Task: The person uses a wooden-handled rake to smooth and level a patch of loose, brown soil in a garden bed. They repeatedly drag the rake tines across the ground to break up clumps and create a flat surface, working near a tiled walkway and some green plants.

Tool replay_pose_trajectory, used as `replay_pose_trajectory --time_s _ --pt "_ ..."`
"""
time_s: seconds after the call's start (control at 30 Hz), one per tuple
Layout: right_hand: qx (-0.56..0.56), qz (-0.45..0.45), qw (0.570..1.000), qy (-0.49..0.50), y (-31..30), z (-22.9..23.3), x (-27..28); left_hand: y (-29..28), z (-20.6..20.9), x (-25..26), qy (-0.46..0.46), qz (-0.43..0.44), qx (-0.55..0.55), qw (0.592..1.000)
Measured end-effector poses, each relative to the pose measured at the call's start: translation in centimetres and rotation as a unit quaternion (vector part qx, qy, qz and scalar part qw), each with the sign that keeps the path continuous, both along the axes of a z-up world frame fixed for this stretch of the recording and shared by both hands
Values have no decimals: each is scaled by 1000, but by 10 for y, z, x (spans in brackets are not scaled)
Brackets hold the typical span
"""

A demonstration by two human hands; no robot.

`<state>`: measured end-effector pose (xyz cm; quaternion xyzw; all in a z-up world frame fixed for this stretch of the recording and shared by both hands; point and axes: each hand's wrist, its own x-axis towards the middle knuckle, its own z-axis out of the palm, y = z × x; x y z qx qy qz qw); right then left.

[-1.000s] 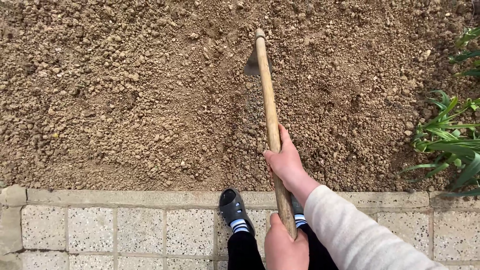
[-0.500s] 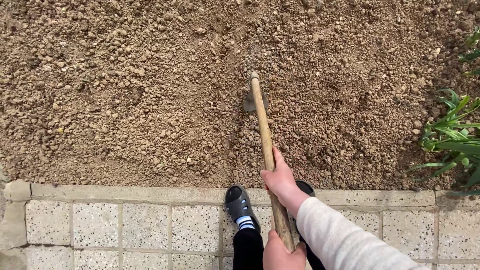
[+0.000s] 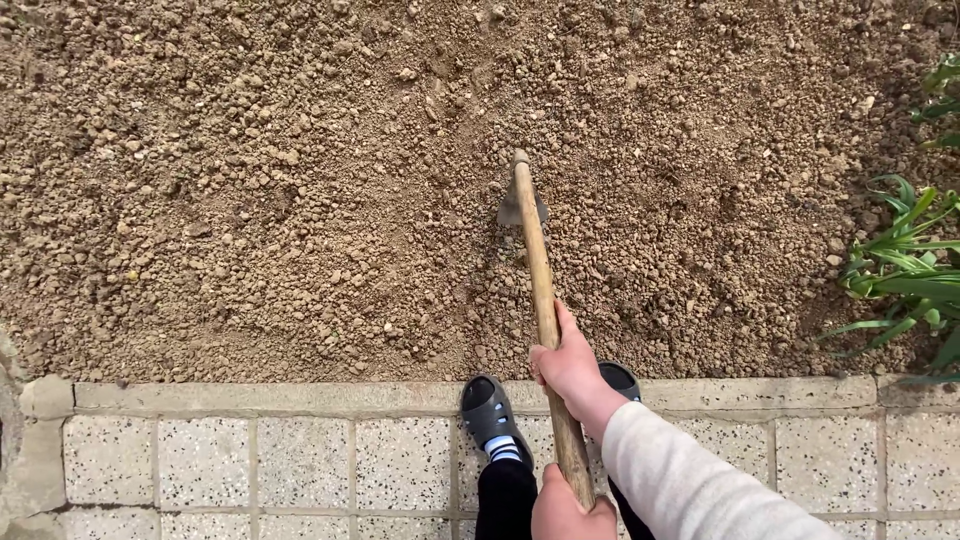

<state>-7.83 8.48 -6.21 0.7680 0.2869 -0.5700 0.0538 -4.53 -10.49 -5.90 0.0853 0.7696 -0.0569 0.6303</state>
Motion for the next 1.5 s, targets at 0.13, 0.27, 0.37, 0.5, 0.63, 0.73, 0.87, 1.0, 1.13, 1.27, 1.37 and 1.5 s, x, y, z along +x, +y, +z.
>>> replay_pose_trajectory --time_s 0.13,0.27,0.37,0.5,0.63,0.73,0.87,1.0,1.13,1.27,1.37,1.5 --pt "41 -43 998 23 12 23 -10 6 4 -14 -3 -44 8 999" --pt "83 -31 996 21 14 16 -10 19 15 -30 6 -51 36 998" --pt "77 -61 995 33 15 13 -11 32 27 -40 -3 -51 50 997" --pt "45 -65 996 39 4 2 -5 35 25 -42 -10 -55 27 998" --pt "0 -22 1000 -3 -25 -26 7 9 3 -31 -29 -45 -5 999" --pt "-7 -19 1000 -6 -28 -20 3 -4 -11 -27 -14 -84 -14 996" --pt "-7 -49 999 7 -16 -22 -2 28 12 -46 -36 -103 -27 994" --pt "-39 -72 997 10 -7 -14 -6 34 21 -54 -41 -98 14 994" --pt "-42 -55 997 17 -12 -18 -5 24 5 -50 -18 -114 -19 993" --pt "-36 -63 997 11 -9 -27 -3 34 15 -50 -23 -96 -18 995" --pt "9 -4 1000 -20 -9 -34 7 32 12 -38 -27 -81 7 996" --pt "-3 26 999 -37 0 -16 5 26 7 -26 5 -110 6 994"
